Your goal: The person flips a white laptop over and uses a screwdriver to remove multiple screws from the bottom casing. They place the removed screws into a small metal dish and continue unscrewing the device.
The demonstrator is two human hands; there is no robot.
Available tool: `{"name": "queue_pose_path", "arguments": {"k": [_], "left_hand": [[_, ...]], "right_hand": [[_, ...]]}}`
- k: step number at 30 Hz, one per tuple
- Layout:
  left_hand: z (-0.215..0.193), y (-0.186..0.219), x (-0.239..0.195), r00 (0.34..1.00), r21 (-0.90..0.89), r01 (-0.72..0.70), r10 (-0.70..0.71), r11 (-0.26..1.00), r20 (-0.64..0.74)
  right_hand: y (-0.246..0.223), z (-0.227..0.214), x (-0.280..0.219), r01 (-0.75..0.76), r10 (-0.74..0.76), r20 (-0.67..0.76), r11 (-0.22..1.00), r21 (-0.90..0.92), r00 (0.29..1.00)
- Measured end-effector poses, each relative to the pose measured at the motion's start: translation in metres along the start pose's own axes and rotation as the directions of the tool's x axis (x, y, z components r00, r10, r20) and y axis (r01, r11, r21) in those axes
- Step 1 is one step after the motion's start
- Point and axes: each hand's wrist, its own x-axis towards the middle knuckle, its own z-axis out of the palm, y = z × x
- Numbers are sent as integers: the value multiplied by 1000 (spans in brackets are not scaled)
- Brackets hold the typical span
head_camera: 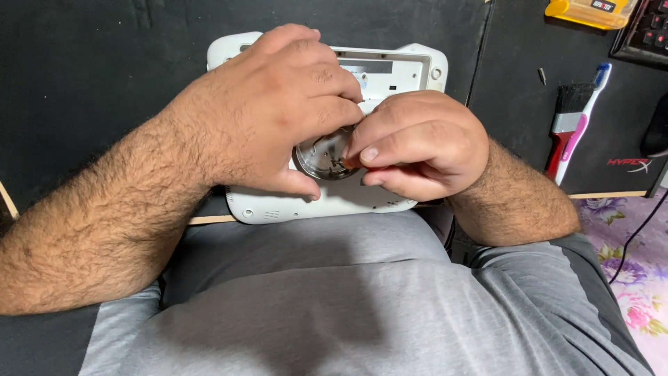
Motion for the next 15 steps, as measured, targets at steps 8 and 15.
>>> {"name": "queue_pose_path", "arguments": {"k": [8,15], "left_hand": [[-2,2,0,1000,-22,17,-17,1000,-11],[-8,5,5,995,-195,-26,6,980,-102]], "right_hand": [[4,-11,-5,31,-32,12,998,57,999],[-3,1,-2,17,25,-443,996,90,896]]}}
